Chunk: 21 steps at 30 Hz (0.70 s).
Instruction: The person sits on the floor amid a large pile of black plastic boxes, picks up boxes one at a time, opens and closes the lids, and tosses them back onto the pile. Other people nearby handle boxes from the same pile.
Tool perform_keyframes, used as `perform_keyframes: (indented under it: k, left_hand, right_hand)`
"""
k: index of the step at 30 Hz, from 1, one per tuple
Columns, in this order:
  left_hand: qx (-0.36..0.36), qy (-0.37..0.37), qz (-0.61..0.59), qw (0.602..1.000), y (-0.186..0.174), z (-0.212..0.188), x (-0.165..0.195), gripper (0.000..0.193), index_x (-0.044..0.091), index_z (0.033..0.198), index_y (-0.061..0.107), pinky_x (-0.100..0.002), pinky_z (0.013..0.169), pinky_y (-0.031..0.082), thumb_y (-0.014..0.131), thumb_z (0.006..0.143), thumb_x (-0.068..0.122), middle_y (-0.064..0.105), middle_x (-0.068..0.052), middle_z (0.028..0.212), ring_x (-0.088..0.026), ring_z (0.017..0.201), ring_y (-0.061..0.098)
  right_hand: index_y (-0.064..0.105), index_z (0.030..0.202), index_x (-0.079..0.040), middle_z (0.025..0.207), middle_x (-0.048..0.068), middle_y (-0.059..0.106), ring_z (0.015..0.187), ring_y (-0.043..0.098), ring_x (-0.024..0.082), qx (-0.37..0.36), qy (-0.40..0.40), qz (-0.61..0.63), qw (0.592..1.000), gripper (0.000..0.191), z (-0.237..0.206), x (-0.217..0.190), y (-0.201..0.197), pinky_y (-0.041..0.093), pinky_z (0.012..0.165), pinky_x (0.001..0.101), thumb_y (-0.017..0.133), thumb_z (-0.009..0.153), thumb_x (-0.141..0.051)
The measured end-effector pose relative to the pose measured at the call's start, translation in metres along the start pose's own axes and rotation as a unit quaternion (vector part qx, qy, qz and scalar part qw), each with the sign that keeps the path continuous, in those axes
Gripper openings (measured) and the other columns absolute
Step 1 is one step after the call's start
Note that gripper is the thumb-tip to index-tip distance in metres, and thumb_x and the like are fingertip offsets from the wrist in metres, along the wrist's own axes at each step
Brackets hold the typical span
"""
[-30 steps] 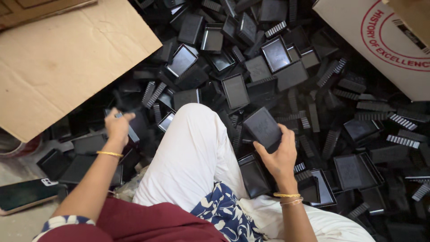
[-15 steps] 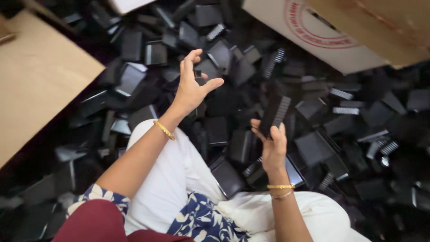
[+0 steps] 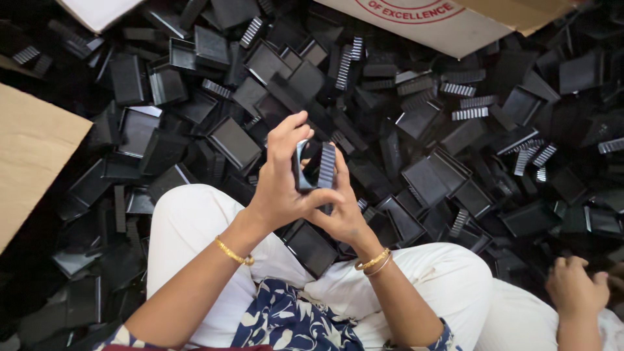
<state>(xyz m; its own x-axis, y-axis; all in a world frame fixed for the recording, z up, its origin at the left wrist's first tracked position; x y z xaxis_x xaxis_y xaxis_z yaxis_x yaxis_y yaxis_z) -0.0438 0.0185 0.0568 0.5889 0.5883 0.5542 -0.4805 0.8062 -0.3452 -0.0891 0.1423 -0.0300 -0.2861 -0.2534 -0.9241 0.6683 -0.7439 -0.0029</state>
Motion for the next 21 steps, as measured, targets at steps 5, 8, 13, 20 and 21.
perform_keyframes:
  k: [5, 8, 13, 20, 21]
  left_hand:
    - [-0.046, 0.052, 0.0, 0.998, -0.002, 0.0, 0.021, 0.108, 0.009, 0.15, 0.03, -0.047, 0.113, 0.053, 0.088, 0.072, 0.056, 0.042, -0.029, 0.153, -0.046, 0.139, 0.054]
    - [-0.078, 0.093, 0.008, 0.993, -0.001, -0.001, 0.029, 0.107, 0.013, 0.154, 0.025, -0.045, 0.115, 0.055, 0.087, 0.078, 0.056, 0.04, -0.029, 0.159, -0.045, 0.142, 0.055]
    - [-0.116, 0.108, 0.001, 0.987, -0.001, -0.006, 0.028, 0.11, 0.013, 0.155, 0.023, -0.043, 0.113, 0.055, 0.088, 0.078, 0.059, 0.039, -0.03, 0.16, -0.045, 0.139, 0.057]
    - [-0.111, 0.047, -0.102, 0.988, 0.003, -0.008, 0.024, 0.122, 0.011, 0.158, 0.018, -0.051, 0.126, 0.034, 0.088, 0.068, 0.055, 0.027, -0.036, 0.16, -0.048, 0.152, 0.036]
    - [-0.109, 0.044, -0.106, 0.987, 0.002, -0.007, 0.024, 0.123, 0.01, 0.159, 0.017, -0.051, 0.128, 0.033, 0.088, 0.07, 0.055, 0.025, -0.035, 0.162, -0.047, 0.154, 0.033]
  right_hand:
    - [0.009, 0.167, -0.004, 0.163, 0.018, 0.039, 0.146, 0.048, 0.029, -0.058, -0.027, -0.122, 0.991, 0.111, -0.001, -0.004, -0.002, 0.038, 0.121, 0.0369, 0.079, 0.082, -0.013]
    - [0.008, 0.168, -0.005, 0.167, 0.019, 0.034, 0.148, 0.047, 0.028, -0.062, -0.072, -0.131, 0.987, 0.102, -0.007, -0.003, 0.0, 0.039, 0.122, 0.035, 0.075, 0.092, -0.02]
    - [0.015, 0.171, -0.006, 0.142, 0.013, 0.055, 0.116, 0.058, 0.016, 0.005, 0.154, 0.173, 0.973, 0.074, -0.017, 0.041, 0.0, 0.05, 0.098, 0.0295, 0.039, 0.112, -0.045]
    - [0.01, 0.168, -0.014, 0.142, 0.006, 0.052, 0.12, 0.057, 0.014, 0.042, 0.141, 0.178, 0.973, 0.085, -0.01, 0.039, 0.011, 0.048, 0.102, 0.0295, 0.056, 0.102, -0.041]
    - [0.005, 0.167, -0.016, 0.143, 0.006, 0.052, 0.12, 0.058, 0.015, 0.014, 0.071, 0.04, 0.997, 0.097, -0.008, 0.026, 0.012, 0.047, 0.104, 0.0305, 0.067, 0.095, -0.037]
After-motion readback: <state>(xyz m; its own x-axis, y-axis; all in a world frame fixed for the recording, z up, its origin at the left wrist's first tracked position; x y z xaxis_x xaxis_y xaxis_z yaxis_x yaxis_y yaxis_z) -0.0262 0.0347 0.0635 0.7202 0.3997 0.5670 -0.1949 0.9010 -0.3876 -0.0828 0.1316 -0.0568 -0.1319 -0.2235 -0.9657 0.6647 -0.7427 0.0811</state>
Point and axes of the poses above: each hand's wrist, its own z-axis towards the middle knuckle, its own y-axis out of the palm, x = y × z, the point moved 7 cm from there along z, towards the middle knuckle
